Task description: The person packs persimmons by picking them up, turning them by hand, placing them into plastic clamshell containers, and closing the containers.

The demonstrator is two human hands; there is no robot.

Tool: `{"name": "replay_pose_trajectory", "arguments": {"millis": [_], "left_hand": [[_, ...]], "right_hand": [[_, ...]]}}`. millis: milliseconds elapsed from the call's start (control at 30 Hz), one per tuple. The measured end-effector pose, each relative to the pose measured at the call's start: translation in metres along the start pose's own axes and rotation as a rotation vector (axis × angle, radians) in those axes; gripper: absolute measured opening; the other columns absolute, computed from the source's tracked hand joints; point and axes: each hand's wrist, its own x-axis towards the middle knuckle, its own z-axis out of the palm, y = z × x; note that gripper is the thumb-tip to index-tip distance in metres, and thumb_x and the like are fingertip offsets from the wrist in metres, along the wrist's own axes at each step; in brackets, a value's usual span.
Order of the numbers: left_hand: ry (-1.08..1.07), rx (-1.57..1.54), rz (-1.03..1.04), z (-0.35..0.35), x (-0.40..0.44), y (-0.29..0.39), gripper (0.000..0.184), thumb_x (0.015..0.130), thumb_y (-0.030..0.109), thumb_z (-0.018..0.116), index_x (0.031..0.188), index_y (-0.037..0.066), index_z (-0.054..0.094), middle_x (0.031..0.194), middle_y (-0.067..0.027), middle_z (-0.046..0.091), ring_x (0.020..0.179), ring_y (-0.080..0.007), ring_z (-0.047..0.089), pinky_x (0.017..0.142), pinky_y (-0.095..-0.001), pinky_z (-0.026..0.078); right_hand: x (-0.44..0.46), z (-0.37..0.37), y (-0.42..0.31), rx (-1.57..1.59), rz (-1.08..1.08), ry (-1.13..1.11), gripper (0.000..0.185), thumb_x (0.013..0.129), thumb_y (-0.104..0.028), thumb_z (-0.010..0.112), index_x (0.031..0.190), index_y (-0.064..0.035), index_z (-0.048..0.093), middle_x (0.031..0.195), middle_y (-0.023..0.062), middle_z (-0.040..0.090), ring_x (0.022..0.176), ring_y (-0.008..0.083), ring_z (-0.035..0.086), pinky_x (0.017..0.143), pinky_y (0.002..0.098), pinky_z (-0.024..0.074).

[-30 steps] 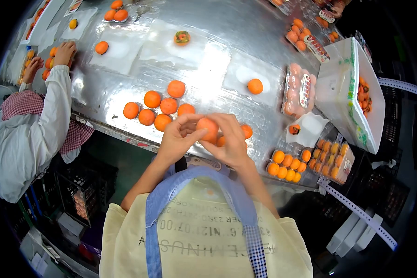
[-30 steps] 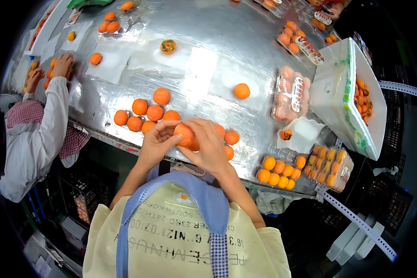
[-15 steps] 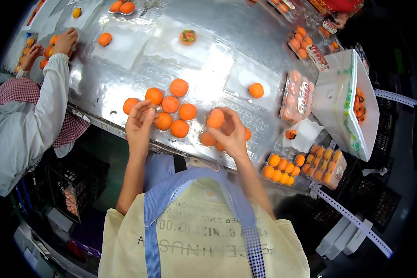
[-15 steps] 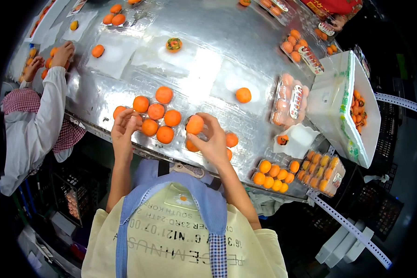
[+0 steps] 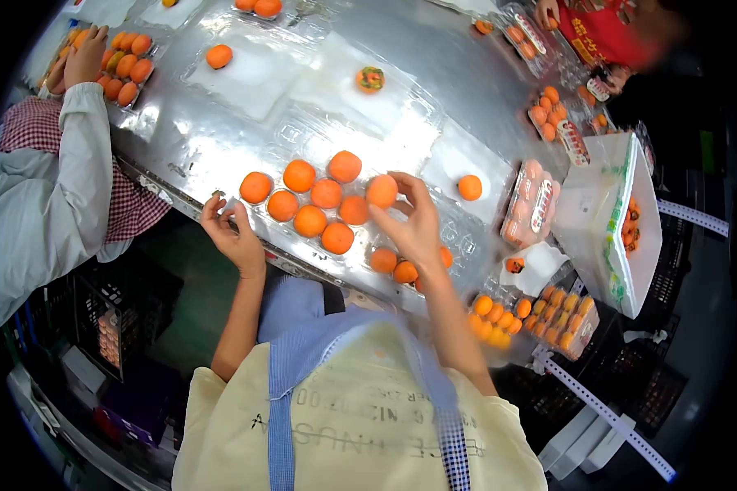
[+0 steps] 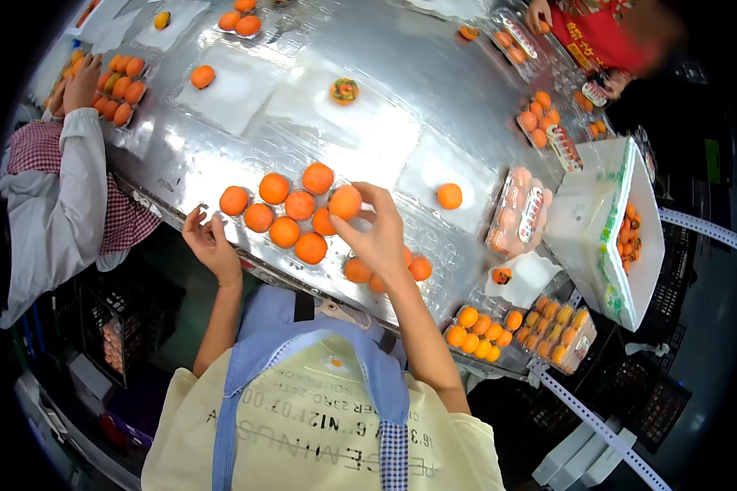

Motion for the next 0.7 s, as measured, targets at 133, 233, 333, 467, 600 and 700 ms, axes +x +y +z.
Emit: {"name": "replay_pose_trajectory", "arguments": {"millis": [133, 233, 333, 467, 600, 700], "left_hand": [[0.038, 0.042, 0.113, 0.000, 0.000, -0.003, 0.032, 0.089, 0.003, 0.053, 0.119, -0.001, 0.043, 0.123, -0.0126, 0.042, 0.106, -0.0194, 0.045, 0.084, -0.0297, 0.041], [-0.001, 0.120, 0.151, -0.001, 0.000, 0.002, 0.031, 0.091, 0.003, 0.050, 0.120, 0.000, 0.043, 0.121, -0.0109, 0.042, 0.107, -0.0169, 0.044, 0.086, -0.0284, 0.039], [-0.025, 0.163, 0.140, -0.003, -0.001, 0.000, 0.030, 0.091, 0.004, 0.049, 0.120, 0.000, 0.044, 0.122, -0.0115, 0.042, 0.107, -0.0175, 0.045, 0.086, -0.0286, 0.040], [-0.037, 0.206, 0.124, -0.003, 0.003, 0.004, 0.027, 0.090, 0.004, 0.050, 0.116, 0.000, 0.048, 0.122, -0.0116, 0.044, 0.103, -0.0177, 0.047, 0.083, -0.0281, 0.041], [-0.041, 0.190, 0.113, -0.001, 0.003, 0.006, 0.021, 0.087, 0.004, 0.052, 0.108, 0.000, 0.053, 0.117, -0.0146, 0.048, 0.096, -0.0216, 0.047, 0.082, -0.0315, 0.041], [-0.059, 0.211, 0.105, -0.002, 0.004, 0.008, 0.018, 0.087, 0.005, 0.054, 0.104, 0.001, 0.056, 0.114, -0.0141, 0.049, 0.093, -0.0213, 0.047, 0.081, -0.0317, 0.041]], "right_hand": [[0.054, 0.033, -0.015, -0.223, -0.194, -0.076, 0.047, 0.069, -0.017, 0.075, 0.109, -0.0005, 0.055, 0.106, 0.0141, 0.055, 0.091, 0.0252, 0.060, 0.074, 0.0328, 0.0530], [0.069, 0.049, -0.014, -0.323, -0.227, -0.097, 0.047, 0.067, -0.021, 0.074, 0.106, -0.0010, 0.057, 0.103, 0.0145, 0.056, 0.089, 0.0277, 0.060, 0.074, 0.0350, 0.0514], [0.085, 0.064, -0.015, -0.510, -0.216, -0.132, 0.046, 0.067, -0.022, 0.073, 0.105, -0.0014, 0.059, 0.102, 0.0144, 0.059, 0.093, 0.0271, 0.060, 0.077, 0.0355, 0.0503], [0.093, 0.075, -0.013, -0.647, -0.238, -0.148, 0.046, 0.067, -0.026, 0.072, 0.105, -0.0028, 0.060, 0.099, 0.0138, 0.060, 0.093, 0.0299, 0.058, 0.078, 0.0389, 0.0482], [0.095, 0.080, -0.014, -0.701, -0.226, -0.170, 0.045, 0.068, -0.027, 0.072, 0.104, -0.0032, 0.060, 0.099, 0.0145, 0.060, 0.095, 0.0313, 0.057, 0.079, 0.0407, 0.0474], [0.095, 0.083, -0.009, -0.721, -0.242, -0.166, 0.045, 0.068, -0.027, 0.073, 0.104, -0.0033, 0.060, 0.098, 0.0146, 0.060, 0.096, 0.0314, 0.056, 0.080, 0.0407, 0.0470]]}}
